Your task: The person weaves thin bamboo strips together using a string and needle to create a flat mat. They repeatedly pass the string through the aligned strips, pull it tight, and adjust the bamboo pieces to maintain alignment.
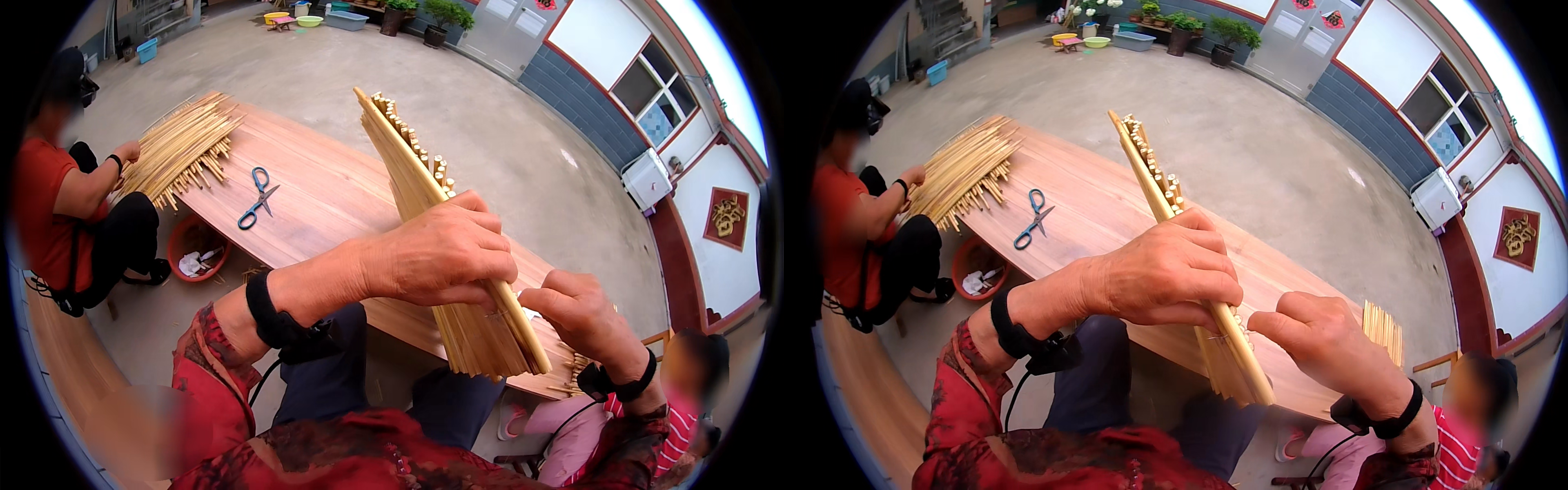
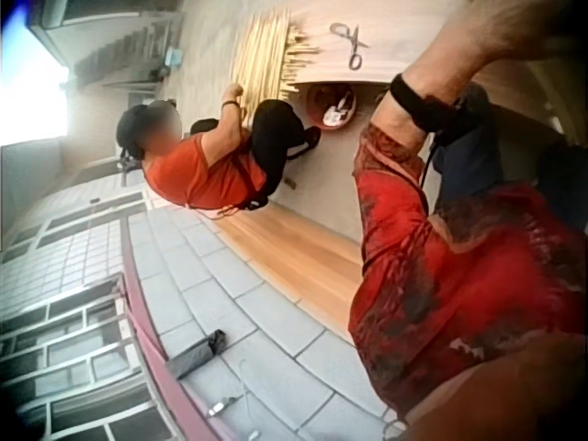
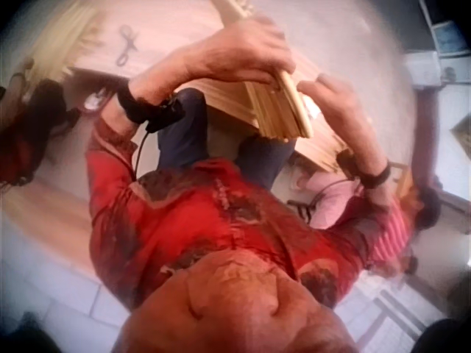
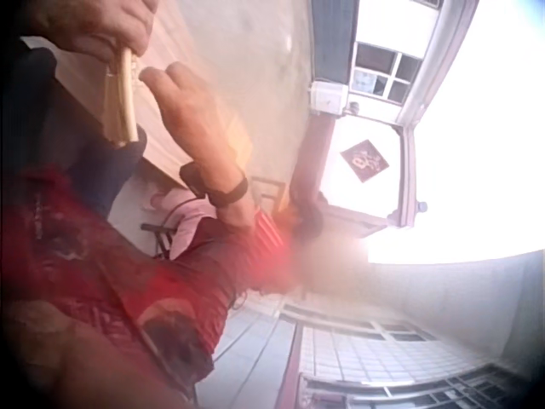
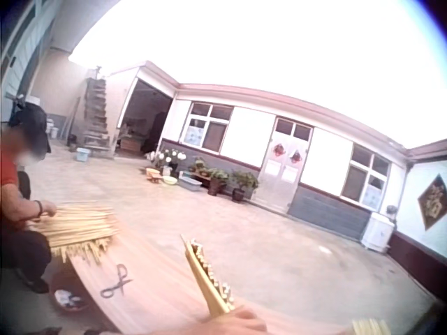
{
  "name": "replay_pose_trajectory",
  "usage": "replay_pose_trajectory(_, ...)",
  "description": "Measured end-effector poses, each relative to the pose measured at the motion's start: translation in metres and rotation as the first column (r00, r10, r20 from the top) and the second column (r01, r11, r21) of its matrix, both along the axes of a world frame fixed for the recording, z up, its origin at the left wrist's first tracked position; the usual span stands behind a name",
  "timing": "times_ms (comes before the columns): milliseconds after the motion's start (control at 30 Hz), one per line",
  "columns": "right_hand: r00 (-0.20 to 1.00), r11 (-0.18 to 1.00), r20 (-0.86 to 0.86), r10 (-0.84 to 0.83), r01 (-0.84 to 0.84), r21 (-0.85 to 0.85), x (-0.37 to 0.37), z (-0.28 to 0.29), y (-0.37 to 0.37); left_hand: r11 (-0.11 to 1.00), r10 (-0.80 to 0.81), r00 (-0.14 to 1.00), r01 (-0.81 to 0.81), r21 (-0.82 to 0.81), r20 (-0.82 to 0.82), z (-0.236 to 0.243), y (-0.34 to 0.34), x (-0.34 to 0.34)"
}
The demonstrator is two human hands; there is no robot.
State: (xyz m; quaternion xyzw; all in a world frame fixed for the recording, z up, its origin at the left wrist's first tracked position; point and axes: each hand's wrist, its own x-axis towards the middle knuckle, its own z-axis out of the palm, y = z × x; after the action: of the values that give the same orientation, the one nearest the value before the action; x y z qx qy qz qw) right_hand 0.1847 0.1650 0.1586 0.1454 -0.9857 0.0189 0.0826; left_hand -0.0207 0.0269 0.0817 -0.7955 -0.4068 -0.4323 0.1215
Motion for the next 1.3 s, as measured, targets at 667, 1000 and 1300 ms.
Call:
replay_pose_trajectory(667,0.938,0.978,0.301,-0.174,0.2,-0.057,-0.006,0.016,-0.031,0.997,-0.019,1.0,0.017,0.071,0.023,-0.008,-0.004,-0.001)
replay_pose_trajectory(1000,0.923,0.943,0.28,-0.264,0.308,-0.125,-0.013,0.018,-0.055,0.999,0.021,1.0,-0.021,0.033,-0.011,-0.005,-0.016,-0.003)
replay_pose_trajectory(1300,0.854,0.911,0.431,-0.293,0.386,-0.147,-0.015,0.022,-0.06,0.995,0.075,0.997,-0.075,0.071,0.004,-0.008,-0.02,0.002)
